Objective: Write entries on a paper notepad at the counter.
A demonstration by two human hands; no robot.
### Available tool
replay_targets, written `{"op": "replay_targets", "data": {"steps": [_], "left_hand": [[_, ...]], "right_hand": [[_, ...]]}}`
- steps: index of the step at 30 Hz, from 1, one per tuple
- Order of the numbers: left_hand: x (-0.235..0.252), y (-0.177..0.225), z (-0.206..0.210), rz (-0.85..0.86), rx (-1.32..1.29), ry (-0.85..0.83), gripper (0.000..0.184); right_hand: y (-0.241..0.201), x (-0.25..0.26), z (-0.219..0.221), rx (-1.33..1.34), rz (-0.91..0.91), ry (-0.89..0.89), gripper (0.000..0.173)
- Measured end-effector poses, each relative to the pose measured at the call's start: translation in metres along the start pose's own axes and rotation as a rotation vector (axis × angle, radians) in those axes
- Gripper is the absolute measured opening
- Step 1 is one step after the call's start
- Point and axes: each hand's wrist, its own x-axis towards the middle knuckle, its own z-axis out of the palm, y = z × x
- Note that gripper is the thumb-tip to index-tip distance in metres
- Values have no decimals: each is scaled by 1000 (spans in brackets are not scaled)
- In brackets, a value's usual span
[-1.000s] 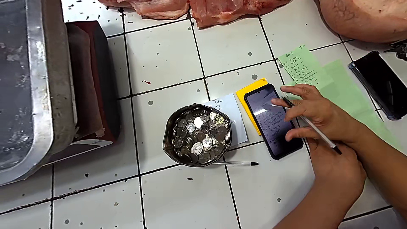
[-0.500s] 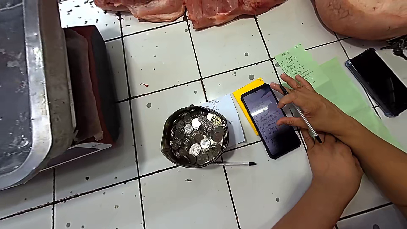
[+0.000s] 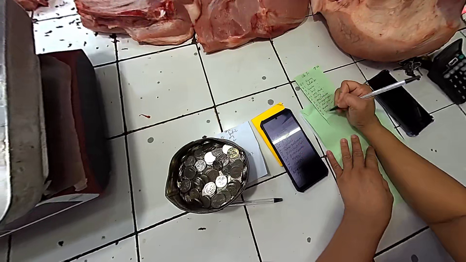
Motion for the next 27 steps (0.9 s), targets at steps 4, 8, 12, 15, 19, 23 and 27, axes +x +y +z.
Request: {"op": "replay_targets", "data": {"steps": [4, 8, 12, 15, 19, 23, 27], "left_hand": [[0, 0, -1, -5, -14, -19, 55], [0, 1, -1, -10, -30, -36, 54], [1, 1, -3, -6, -40, -41, 54], [1, 2, -3, -8, -34, -41, 53], [1, 1, -2, -8, -48, -25, 53], [2, 2, -5, -19, -36, -60, 55], [-2, 1, 0, 14, -56, 42, 48]], "right_hand": [[-3, -5, 2, -68, -20, -21, 29], [-3, -6, 2, -128, -20, -33, 27], [-5, -7, 4, -156, -12, -19, 27], [-5, -7, 4, -162, -19, -5, 27], [-3, -6, 3, -159, -22, -4, 27], [-2, -4, 3, -137, -27, -1, 25], [-36, -23, 9, -272, -15, -307, 24]]}}
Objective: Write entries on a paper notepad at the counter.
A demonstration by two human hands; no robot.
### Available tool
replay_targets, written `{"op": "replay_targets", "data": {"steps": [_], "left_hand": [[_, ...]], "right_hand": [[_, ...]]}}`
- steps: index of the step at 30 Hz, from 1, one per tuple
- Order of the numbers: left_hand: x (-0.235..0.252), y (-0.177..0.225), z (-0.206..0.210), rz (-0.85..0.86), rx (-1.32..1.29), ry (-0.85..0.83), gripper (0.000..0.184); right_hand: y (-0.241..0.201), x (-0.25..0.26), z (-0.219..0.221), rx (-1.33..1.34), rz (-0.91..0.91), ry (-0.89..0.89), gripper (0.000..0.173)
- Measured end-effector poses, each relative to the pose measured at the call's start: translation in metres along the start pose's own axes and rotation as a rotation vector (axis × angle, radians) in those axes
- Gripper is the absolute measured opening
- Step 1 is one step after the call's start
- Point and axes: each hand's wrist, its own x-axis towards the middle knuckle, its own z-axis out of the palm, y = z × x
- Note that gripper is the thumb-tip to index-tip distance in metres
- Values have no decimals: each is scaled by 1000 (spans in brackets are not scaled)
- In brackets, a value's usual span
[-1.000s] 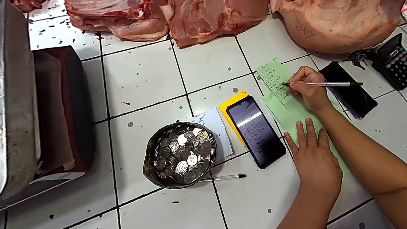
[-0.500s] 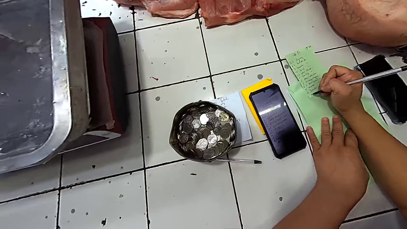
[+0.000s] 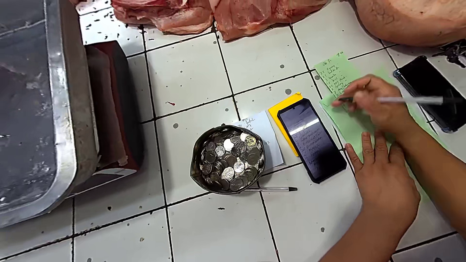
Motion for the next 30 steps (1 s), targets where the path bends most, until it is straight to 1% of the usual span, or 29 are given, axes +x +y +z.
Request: {"op": "replay_targets", "data": {"steps": [1, 2, 3, 4, 5, 6, 7, 8, 9, 10, 11, 13, 16, 19, 22, 25, 27, 30], "left_hand": [[-2, -1, 6, 13, -16, 101, 40], [-4, -1, 9, 5, -29, 182, 31], [-5, 0, 5, -33, -17, 154, 31], [-2, 3, -14, -83, -43, -73, 39], [10, 4, -32, -109, -54, -289, 46], [15, 6, -40, -146, -69, -390, 48], [7, 8, -35, -191, -118, -285, 40], [-5, 6, -11, -179, -167, -46, 29], [-11, 3, 10, -124, -140, 166, 20], [-13, 0, 21, -80, -107, 266, 16], [-14, -1, 24, -57, -86, 286, 15], [-12, -1, 21, -41, -56, 262, 16], [-10, -2, 17, -16, -84, 230, 13], [-7, -1, 9, -17, -116, 158, 15], [-4, 0, 3, 32, -23, 163, 22], [-3, 0, 3, 38, 11, 134, 31], [-4, 0, 3, 35, 5, 133, 28], [-5, -1, 9, 49, 5, 232, 19]], "right_hand": [[-18, -7, 4, -59, -35, -143, 37], [-37, -13, 9, -117, -81, -295, 46], [-55, -19, 15, -161, -132, -442, 50], [-61, -23, 23, -228, -256, -513, 50], [-60, -26, 29, -294, -364, -535, 49], [-55, -28, 31, -363, -421, -529, 49], [-48, -29, 32, -434, -448, -505, 49], [-45, -28, 29, -485, -460, -475, 48], [-43, -27, 27, -524, -471, -453, 48], [-43, -25, 24, -550, -473, -445, 49], [-43, -24, 21, -574, -473, -437, 49], [-44, -23, 20, -590, -483, -402, 47], [-38, -18, 18, -593, -493, -315, 44], [-26, -14, 14, -472, -461, -266, 40], [-16, -11, 8, -262, -404, -210, 37], [-15, -9, 5, -220, -383, -178, 33], [-15, -9, 6, -196, -390, -182, 34], [-16, -11, 9, -213, -400, -214, 34]]}}
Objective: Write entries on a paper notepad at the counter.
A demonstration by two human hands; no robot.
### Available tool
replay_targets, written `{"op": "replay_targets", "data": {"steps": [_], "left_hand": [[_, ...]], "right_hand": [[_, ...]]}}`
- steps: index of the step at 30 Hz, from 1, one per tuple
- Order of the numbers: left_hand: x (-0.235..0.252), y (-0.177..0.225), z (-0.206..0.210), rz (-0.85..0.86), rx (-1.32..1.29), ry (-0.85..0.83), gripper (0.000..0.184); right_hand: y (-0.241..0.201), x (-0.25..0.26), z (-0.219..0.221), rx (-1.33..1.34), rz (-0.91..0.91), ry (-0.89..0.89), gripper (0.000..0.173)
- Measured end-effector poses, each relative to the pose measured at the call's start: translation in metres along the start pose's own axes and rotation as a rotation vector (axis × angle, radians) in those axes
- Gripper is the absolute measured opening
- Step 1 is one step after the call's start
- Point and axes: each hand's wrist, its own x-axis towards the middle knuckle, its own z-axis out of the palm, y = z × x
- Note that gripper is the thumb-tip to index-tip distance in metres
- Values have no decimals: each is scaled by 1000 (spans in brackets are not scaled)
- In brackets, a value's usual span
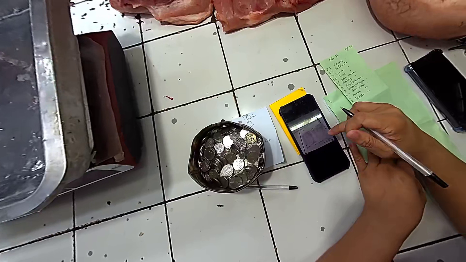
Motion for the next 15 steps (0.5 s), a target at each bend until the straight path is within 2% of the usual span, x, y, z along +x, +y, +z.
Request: {"op": "replay_targets", "data": {"steps": [2, 4, 8, 12, 15], "left_hand": [[-1, -1, 3, -3, -40, 36, 17], [-3, 0, 2, -41, -83, -5, 13], [-7, 2, 1, -43, -26, 95, 7], [0, 1, -6, -34, -44, -95, 22], [3, 0, -4, -27, -15, -135, 30]], "right_hand": [[-1, 0, 1, -65, 1, -44, 36], [-4, 0, 5, -94, 1, -111, 37], [-12, 4, 13, 140, 4, -236, 40], [-6, 3, 13, 286, 57, -37, 41], [-1, 1, 11, 327, 94, 70, 42]]}}
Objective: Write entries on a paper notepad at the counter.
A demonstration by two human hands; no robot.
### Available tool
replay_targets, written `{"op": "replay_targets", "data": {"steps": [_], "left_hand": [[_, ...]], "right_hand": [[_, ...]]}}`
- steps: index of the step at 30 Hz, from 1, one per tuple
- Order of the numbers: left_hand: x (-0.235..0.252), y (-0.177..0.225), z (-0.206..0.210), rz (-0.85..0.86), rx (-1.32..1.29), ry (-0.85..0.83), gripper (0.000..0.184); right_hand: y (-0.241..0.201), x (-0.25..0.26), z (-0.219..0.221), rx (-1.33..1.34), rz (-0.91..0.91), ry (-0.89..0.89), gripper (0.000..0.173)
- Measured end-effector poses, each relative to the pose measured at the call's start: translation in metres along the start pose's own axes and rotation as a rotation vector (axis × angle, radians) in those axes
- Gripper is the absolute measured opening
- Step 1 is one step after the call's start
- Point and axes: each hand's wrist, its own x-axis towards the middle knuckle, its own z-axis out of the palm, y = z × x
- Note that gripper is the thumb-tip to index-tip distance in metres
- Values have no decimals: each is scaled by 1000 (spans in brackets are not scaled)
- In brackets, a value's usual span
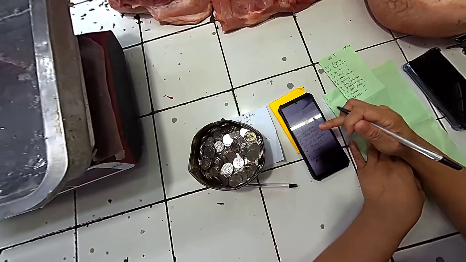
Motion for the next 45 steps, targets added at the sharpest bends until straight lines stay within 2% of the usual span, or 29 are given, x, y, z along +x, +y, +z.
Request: {"op": "replay_targets", "data": {"steps": [3, 9, 10, 13, 14, 19, 26, 29, 32, 45], "left_hand": [[2, 0, -2, -17, 31, -67, 37], [5, 1, -4, -23, 24, -114, 46], [5, 2, -5, -30, 28, -143, 49], [6, 2, -6, -42, 49, -176, 54], [7, 2, -6, -44, 57, -188, 56], [8, 2, -7, -54, 62, -213, 57], [8, 1, -6, -45, 36, -173, 56], [8, 2, -5, -42, 50, -173, 56], [8, 1, -3, -45, 63, -166, 56], [6, 0, 0, -22, 58, -98, 54]], "right_hand": [[5, -1, -3, 57, 28, 107, 43], [19, -3, -20, 74, 150, 290, 59], [22, -2, -23, 46, 160, 312, 53], [29, 1, -30, 52, 210, 380, 19], [31, 1, -32, 79, 253, 409, 16], [44, 1, -39, 229, 354, 514, 11], [51, 1, -39, 133, 309, 660, 25], [50, 2, -38, 88, 285, 640, 30], [47, 2, -35, 20, 295, 585, 28], [48, 6, -29, 16, 292, 563, 26]]}}
